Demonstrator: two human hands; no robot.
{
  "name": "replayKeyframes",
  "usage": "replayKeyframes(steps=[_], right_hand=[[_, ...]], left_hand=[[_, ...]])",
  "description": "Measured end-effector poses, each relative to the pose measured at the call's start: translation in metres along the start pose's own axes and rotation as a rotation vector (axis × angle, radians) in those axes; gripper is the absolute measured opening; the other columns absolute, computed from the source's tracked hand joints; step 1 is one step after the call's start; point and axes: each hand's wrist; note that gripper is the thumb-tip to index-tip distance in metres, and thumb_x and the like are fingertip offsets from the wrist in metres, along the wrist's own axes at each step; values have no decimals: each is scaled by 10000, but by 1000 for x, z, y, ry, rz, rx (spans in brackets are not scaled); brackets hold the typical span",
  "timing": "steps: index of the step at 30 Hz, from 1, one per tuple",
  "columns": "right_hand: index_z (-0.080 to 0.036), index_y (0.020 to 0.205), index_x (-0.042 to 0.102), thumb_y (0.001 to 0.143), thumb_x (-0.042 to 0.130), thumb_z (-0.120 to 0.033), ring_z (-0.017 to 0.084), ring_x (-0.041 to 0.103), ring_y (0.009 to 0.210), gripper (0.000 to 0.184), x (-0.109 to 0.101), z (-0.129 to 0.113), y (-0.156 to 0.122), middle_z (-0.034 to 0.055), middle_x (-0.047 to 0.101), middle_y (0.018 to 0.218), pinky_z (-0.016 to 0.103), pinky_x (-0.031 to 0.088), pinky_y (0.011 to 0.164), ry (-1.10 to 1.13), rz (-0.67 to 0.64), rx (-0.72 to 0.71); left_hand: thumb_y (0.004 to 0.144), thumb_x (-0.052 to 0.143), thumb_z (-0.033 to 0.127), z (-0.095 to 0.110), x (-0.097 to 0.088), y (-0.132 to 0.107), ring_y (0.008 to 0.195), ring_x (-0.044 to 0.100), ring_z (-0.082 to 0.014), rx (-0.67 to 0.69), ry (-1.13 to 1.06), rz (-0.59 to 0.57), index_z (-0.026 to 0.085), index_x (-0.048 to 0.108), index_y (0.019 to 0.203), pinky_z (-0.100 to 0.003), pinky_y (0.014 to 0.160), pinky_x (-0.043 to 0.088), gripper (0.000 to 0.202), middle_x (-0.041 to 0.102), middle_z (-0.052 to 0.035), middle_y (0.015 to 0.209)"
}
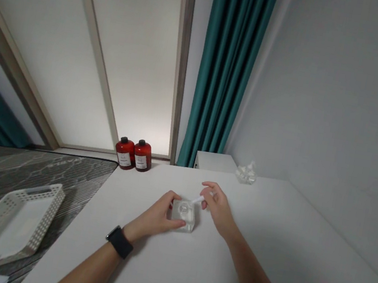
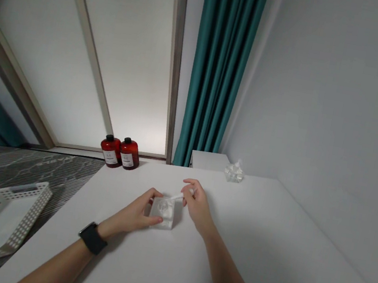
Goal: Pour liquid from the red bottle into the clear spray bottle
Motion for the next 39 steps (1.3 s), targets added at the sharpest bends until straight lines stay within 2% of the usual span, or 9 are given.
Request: replayKeyframes(steps=[4, 7, 11, 14, 18, 23, 28, 33, 39], right_hand=[[-174, 994, 638, 874, 545, -519, 124, 455, 463, 377, -16, 18, 12, -49, 559, 580, 242, 333, 454, -70, 116, 36], [-168, 944, 672, 851, 575, -501, 135, 437, 435, 359, -28, 35, 20, -76, 484, 496, 244, 312, 434, -165, 154, 43], [-190, 967, 715, 827, 577, -363, 191, 590, 652, 262, -42, 54, 28, 13, 643, 728, 301, 463, 595, -316, 190, -19], [-209, 941, 723, 777, 584, -221, 234, 627, 874, 215, -46, 64, 30, 68, 681, 934, 361, 501, 780, -432, 195, -77], [-224, 948, 727, 758, 586, -98, 247, 599, 920, 268, -43, 73, 28, 71, 681, 939, 386, 462, 889, -575, 154, -124], [-226, 997, 723, 764, 601, -73, 262, 571, 915, 304, -41, 77, 25, 81, 668, 919, 393, 427, 895, -692, 139, -134], [-214, 1048, 710, 764, 622, -117, 286, 572, 961, 312, -39, 72, 25, 100, 666, 980, 442, 427, 923, -695, 151, -169], [-218, 1135, 666, 855, 528, -178, 293, 565, 1109, 315, -29, 45, 20, 111, 656, 1125, 499, 410, 1019, -591, 179, -266], [-227, 1182, 619, 935, 465, -230, 209, 644, 1059, 292, 22, 13, -12, 69, 679, 1091, 384, 499, 978, -294, 65, -265]], left_hand=[[760, 734, 296, -1, 1, 1, 909, 563, -216, -14, 4, 4, 191, 509, 1072, -350, 818, 461, 398, 620, -57, 1045], [773, 729, 303, -2, 0, 1, 910, 568, -218, -25, 0, -4, 189, 508, 1079, -360, 825, 462, 394, 620, -64, 1058], [775, 732, 303, -5, 1, 1, 914, 572, -221, -23, 1, -6, 184, 508, 1083, -371, 839, 464, 399, 620, -71, 1069], [779, 737, 299, -6, 1, 1, 937, 577, -227, -11, 1, -3, 187, 514, 1088, -375, 856, 466, 397, 625, -70, 1075], [776, 744, 313, -5, 1, 2, 936, 586, -233, -6, 4, 2, 187, 518, 1097, -378, 853, 470, 413, 628, -72, 1078], [776, 743, 334, -3, 0, 1, 929, 581, -234, -18, 10, 1, 188, 513, 1117, -378, 846, 472, 436, 629, -76, 1085], [776, 743, 328, -4, 0, 1, 917, 572, -227, -23, 16, -5, 188, 511, 1119, -380, 848, 470, 437, 621, -72, 1080], [768, 751, 314, -2, 0, 1, 910, 574, -223, -15, 24, 7, 186, 519, 1100, -369, 837, 468, 425, 619, -63, 1063], [769, 753, 318, -3, 0, 1, 896, 568, -214, 12, 15, 4, 180, 521, 1091, -361, 815, 476, 420, 607, -64, 1058]])
Point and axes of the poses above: each hand's wrist, its own y-axis towards the middle knuckle, its own x-axis out of the palm, z = x × y
